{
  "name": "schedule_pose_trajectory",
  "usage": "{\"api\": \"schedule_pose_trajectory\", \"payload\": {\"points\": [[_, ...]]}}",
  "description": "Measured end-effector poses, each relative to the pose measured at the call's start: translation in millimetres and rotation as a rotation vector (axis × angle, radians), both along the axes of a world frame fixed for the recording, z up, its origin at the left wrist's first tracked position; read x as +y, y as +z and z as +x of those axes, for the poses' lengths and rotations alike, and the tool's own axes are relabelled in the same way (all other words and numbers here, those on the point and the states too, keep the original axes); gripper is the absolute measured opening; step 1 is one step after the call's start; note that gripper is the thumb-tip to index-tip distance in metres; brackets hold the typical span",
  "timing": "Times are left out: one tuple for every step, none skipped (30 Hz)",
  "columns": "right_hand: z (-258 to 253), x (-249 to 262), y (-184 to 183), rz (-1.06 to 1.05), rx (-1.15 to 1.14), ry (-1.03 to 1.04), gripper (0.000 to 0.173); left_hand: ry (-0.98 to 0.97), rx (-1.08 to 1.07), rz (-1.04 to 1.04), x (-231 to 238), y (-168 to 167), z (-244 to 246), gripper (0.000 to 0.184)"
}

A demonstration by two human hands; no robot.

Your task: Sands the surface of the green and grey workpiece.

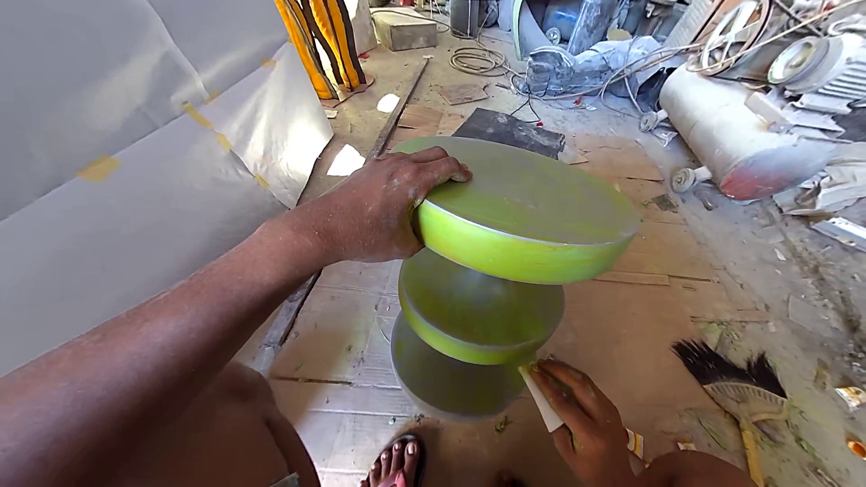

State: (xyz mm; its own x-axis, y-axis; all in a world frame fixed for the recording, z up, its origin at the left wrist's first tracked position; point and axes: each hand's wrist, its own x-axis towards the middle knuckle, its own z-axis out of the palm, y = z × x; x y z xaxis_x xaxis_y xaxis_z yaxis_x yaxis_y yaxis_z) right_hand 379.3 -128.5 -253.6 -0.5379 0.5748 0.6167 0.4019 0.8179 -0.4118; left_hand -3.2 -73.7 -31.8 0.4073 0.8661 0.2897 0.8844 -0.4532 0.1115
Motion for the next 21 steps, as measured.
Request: {"api": "schedule_pose_trajectory", "payload": {"points": [[-3.9,0.2,1.3,0.031,-0.002,-0.015,0.037,-0.006,-0.002,0.005,1.3,-0.2,-0.5,0.078],[-8.1,0.7,2.7,0.058,-0.008,-0.034,0.037,-0.011,0.002,0.012,2.7,-0.4,-1.2,0.079],[-12.4,1.5,3.7,0.079,-0.01,-0.053,0.038,-0.016,0.0,0.011,3.8,-0.3,-1.8,0.08],[-16.7,2.9,4.0,0.095,-0.011,-0.072,0.039,-0.019,-0.005,0.01,4.6,0.0,-2.0,0.082],[-20.5,4.2,3.2,0.105,-0.015,-0.091,0.039,-0.021,-0.013,0.005,4.9,0.5,-1.8,0.083],[-23.7,5.5,1.8,0.107,-0.019,-0.104,0.04,-0.025,-0.018,0.002,5.1,1.2,-1.7,0.084],[-26.6,6.7,0.3,0.106,-0.023,-0.115,0.04,-0.026,-0.014,0.001,5.6,2.0,-1.7,0.084],[-29.2,7.7,-1.8,0.107,-0.032,-0.128,0.041,-0.027,-0.014,0.005,6.5,2.3,-1.8,0.083],[-31.1,7.8,-4.2,0.105,-0.044,-0.138,0.042,-0.027,-0.017,0.007,7.3,2.3,-1.9,0.082],[-32.1,7.1,-6.6,0.103,-0.052,-0.145,0.043,-0.025,-0.019,0.007,8.0,2.0,-2.3,0.082],[-32.7,6.6,-8.7,0.104,-0.051,-0.147,0.043,-0.019,-0.019,0.001,8.6,2.1,-2.6,0.083],[-32.6,6.0,-10.7,0.105,-0.052,-0.145,0.043,-0.014,-0.021,-0.005,9.0,2.3,-2.6,0.084],[-32.0,5.6,-13.1,0.109,-0.054,-0.141,0.043,-0.015,-0.021,-0.007,9.3,2.3,-3.0,0.084],[-31.0,5.3,-15.9,0.118,-0.055,-0.139,0.043,-0.02,-0.025,-0.007,9.3,2.1,-3.0,0.084],[-29.5,5.4,-18.9,0.128,-0.056,-0.135,0.044,-0.029,-0.033,0.0,9.4,1.9,-3.0,0.084],[-27.6,5.8,-21.1,0.132,-0.058,-0.129,0.044,-0.034,-0.037,0.004,9.7,1.9,-3.0,0.084],[-25.7,6.5,-21.6,0.13,-0.055,-0.122,0.045,-0.037,-0.036,0.009,10.2,1.8,-3.3,0.084],[-24.4,7.3,-20.1,0.124,-0.042,-0.118,0.044,-0.036,-0.038,0.009,10.8,1.6,-3.9,0.084],[-23.9,8.0,-16.8,0.119,-0.026,-0.12,0.043,-0.036,-0.039,0.015,11.4,1.1,-4.3,0.083],[-24.4,8.6,-12.4,0.117,-0.013,-0.124,0.042,-0.043,-0.037,0.021,12.3,0.4,-5.0,0.081],[-25.9,9.1,-8.1,0.114,-0.007,-0.129,0.041,-0.046,-0.036,0.024,13.0,0.1,-5.4,0.08]]}}
